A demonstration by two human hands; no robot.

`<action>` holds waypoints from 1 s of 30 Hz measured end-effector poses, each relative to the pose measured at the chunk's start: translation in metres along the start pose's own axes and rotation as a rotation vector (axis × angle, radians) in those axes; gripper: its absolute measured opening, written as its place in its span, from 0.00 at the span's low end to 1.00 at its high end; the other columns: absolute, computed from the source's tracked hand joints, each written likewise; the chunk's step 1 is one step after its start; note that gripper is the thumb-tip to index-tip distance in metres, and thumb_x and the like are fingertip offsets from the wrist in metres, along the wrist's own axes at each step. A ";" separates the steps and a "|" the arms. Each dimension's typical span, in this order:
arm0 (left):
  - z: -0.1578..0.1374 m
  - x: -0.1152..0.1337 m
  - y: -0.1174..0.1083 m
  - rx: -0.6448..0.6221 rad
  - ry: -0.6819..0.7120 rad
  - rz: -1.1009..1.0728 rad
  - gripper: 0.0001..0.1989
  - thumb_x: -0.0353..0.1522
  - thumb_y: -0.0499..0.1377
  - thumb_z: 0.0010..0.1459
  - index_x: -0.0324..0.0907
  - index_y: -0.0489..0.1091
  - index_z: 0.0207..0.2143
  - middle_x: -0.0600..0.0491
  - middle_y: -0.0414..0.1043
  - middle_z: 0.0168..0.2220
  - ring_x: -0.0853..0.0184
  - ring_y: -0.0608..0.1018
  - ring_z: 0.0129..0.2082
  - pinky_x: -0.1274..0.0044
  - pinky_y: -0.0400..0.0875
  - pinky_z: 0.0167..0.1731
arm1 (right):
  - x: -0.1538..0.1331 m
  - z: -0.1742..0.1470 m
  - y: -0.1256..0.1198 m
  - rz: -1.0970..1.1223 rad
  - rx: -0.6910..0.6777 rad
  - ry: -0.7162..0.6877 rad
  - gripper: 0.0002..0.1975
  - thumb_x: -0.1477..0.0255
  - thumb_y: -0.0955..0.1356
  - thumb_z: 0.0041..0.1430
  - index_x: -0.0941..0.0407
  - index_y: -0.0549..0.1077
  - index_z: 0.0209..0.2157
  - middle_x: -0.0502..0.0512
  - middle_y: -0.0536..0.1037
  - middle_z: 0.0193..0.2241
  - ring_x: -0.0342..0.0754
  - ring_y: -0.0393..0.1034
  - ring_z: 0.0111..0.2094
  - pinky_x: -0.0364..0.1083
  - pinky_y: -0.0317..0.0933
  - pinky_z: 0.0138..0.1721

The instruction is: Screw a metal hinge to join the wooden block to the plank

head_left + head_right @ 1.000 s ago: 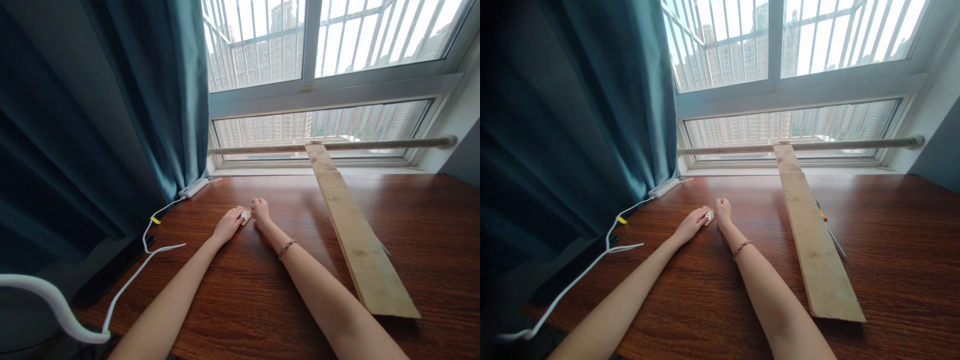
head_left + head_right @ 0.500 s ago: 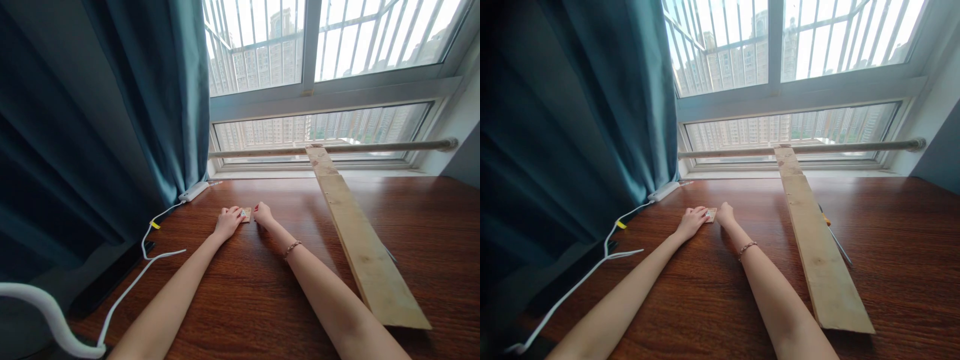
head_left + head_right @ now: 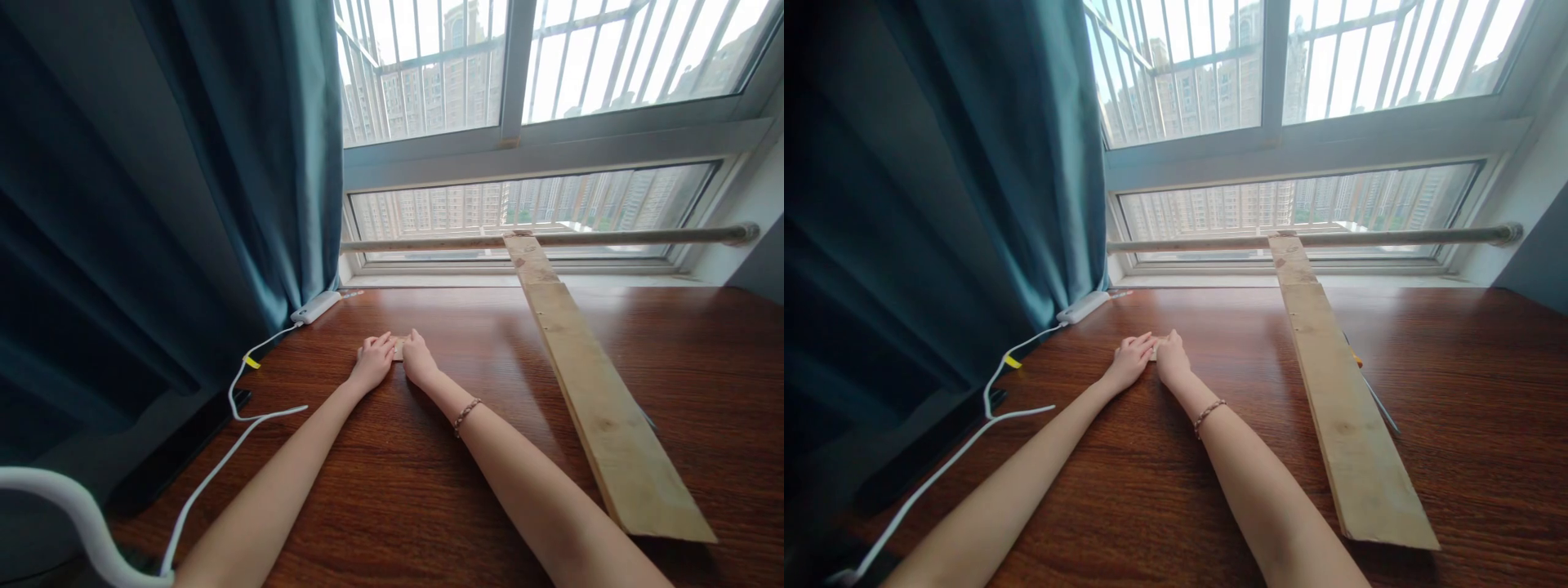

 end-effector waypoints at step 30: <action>-0.002 0.006 0.004 -0.057 0.078 -0.073 0.26 0.39 0.36 0.64 0.39 0.53 0.61 0.45 0.50 0.64 0.55 0.48 0.64 0.47 0.40 0.54 | 0.031 0.012 -0.028 0.168 0.056 0.289 0.16 0.67 0.65 0.61 0.59 0.67 0.49 0.59 0.69 0.47 0.50 0.68 0.44 0.53 0.65 0.44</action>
Point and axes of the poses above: each hand's wrist, its own z-axis towards the middle knuckle, its own y-axis out of the palm, x = y × z, the point moved 9 cm from there along z, towards the middle knuckle
